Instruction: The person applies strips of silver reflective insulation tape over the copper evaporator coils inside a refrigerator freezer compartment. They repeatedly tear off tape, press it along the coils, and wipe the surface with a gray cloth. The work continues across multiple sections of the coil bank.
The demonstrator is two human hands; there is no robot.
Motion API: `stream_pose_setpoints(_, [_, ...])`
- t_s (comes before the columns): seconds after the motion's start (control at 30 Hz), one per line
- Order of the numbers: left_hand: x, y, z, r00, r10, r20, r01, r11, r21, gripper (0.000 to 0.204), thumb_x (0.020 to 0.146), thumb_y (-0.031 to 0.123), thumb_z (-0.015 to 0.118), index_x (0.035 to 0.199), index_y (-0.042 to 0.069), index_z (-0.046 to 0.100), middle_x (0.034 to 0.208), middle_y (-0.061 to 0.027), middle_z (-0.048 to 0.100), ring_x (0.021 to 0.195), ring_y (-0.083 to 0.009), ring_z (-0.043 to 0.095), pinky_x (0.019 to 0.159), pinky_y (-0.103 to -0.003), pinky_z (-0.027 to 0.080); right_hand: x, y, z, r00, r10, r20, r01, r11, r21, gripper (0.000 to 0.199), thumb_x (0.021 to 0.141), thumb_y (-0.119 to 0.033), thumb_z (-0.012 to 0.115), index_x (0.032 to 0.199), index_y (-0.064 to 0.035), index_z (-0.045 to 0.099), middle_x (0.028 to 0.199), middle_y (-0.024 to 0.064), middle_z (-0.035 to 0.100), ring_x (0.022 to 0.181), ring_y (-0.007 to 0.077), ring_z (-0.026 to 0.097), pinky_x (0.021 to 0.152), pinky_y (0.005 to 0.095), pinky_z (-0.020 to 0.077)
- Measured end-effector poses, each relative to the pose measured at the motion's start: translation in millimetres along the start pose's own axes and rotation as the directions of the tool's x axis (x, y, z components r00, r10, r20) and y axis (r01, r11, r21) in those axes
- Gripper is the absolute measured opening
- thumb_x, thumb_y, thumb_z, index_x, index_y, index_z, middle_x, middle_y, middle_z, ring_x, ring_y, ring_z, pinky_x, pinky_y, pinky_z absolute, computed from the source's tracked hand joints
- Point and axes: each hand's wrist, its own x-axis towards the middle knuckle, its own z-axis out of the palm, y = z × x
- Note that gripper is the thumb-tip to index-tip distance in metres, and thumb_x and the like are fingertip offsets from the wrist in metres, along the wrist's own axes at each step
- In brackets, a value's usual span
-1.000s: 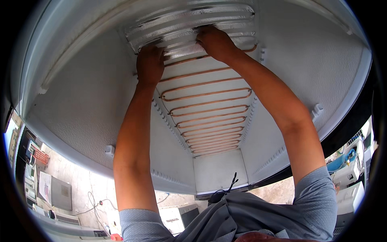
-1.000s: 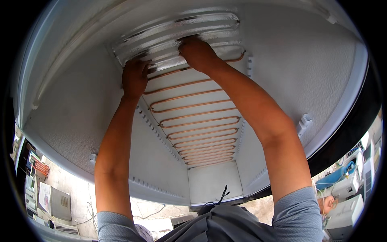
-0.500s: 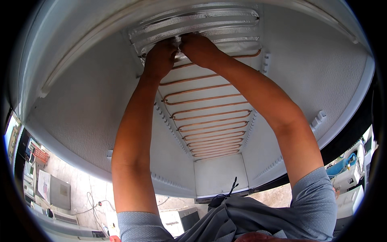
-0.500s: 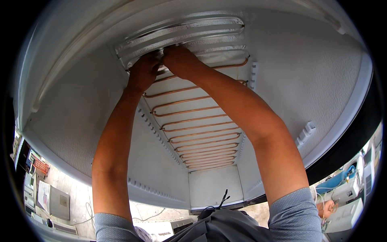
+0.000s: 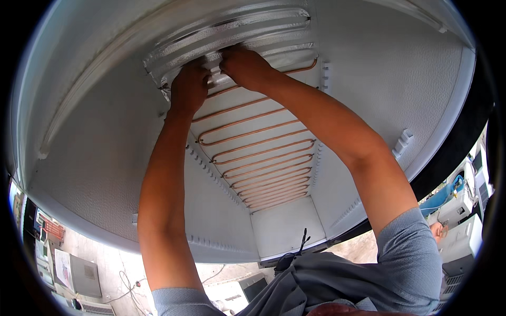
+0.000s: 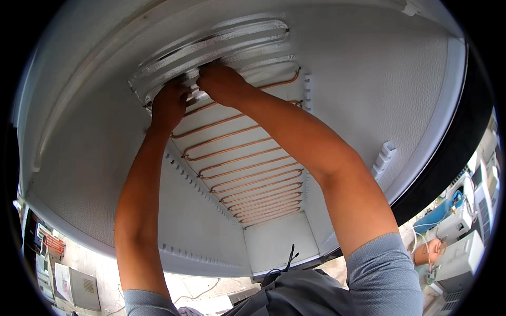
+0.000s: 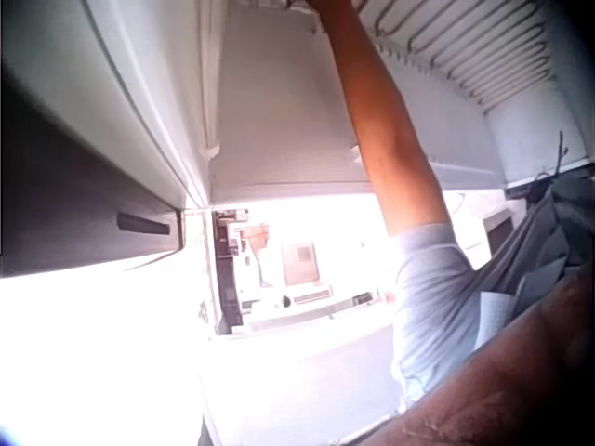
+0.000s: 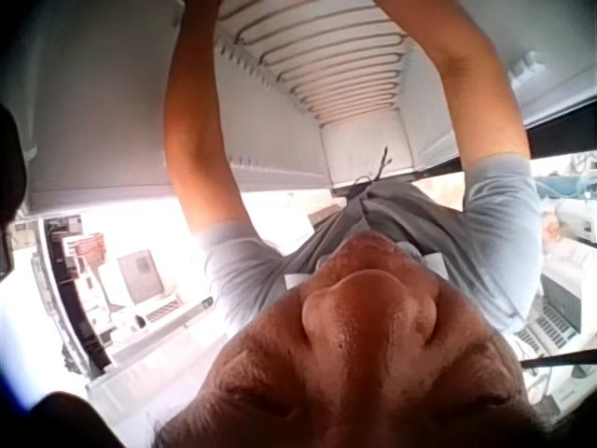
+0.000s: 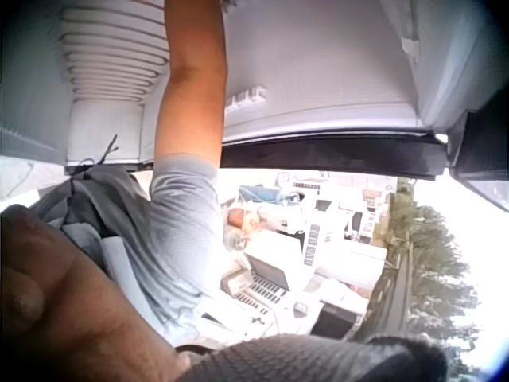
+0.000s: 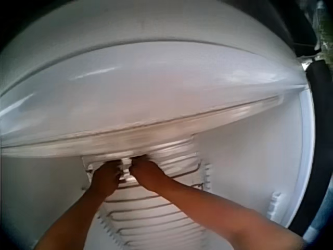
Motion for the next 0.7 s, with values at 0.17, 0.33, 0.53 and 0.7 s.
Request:
stream_pose_setpoints(0.17, [11,11,15,0.983,0.142,-0.120,-0.146,0.989,-0.027,0.009,0.088,0.009,0.069,0.095,0.005,0.074,0.103,-0.0139,0.070,0.101,-0.0339,0.066,0.088,-0.046,0.054,-31,41,-18,0.999,0.001,-0.052,-0.002,1.000,-0.011,0.017,0.093,-0.021,0.067,0.093,-0.0050,0.074,0.105,0.0119,0.068,0.106,0.0324,0.065,0.089,0.0442,0.0555])
stream_pose_setpoints(0.33, [37,48,38,0.966,0.212,-0.146,-0.217,0.976,-0.015,0.006,0.085,0.008,0.070,0.088,0.003,0.073,0.096,-0.0159,0.068,0.096,-0.0356,0.066,0.084,-0.048,0.055,-71,78,-39,0.994,0.096,-0.051,-0.097,0.995,-0.011,0.014,0.091,-0.019,0.071,0.098,-0.0068,0.075,0.108,0.0112,0.067,0.105,0.0323,0.064,0.089,0.0434,0.0557])
stream_pose_setpoints(0.53, [68,89,63,0.957,0.245,-0.157,-0.249,0.968,-0.006,0.008,0.082,0.005,0.066,0.081,0.005,0.074,0.095,-0.0144,0.067,0.097,-0.0346,0.066,0.083,-0.047,0.057,-100,109,-46,0.973,0.187,-0.135,-0.193,0.981,-0.033,0.014,0.092,-0.018,0.067,0.094,-0.0063,0.074,0.111,0.0121,0.067,0.108,0.0323,0.063,0.092,0.0448,0.0541])
stream_pose_setpoints(0.7, [90,118,82,0.939,0.282,-0.196,-0.297,0.953,-0.054,0.007,0.084,0.007,0.068,0.080,0.004,0.073,0.093,-0.0163,0.067,0.093,-0.0367,0.066,0.082,-0.048,0.056,-108,123,-70,0.954,0.297,0.037,-0.290,0.946,-0.143,0.014,0.091,-0.015,0.067,0.096,-0.0055,0.075,0.109,0.0134,0.070,0.104,0.0324,0.067,0.091,0.0459,0.0554])
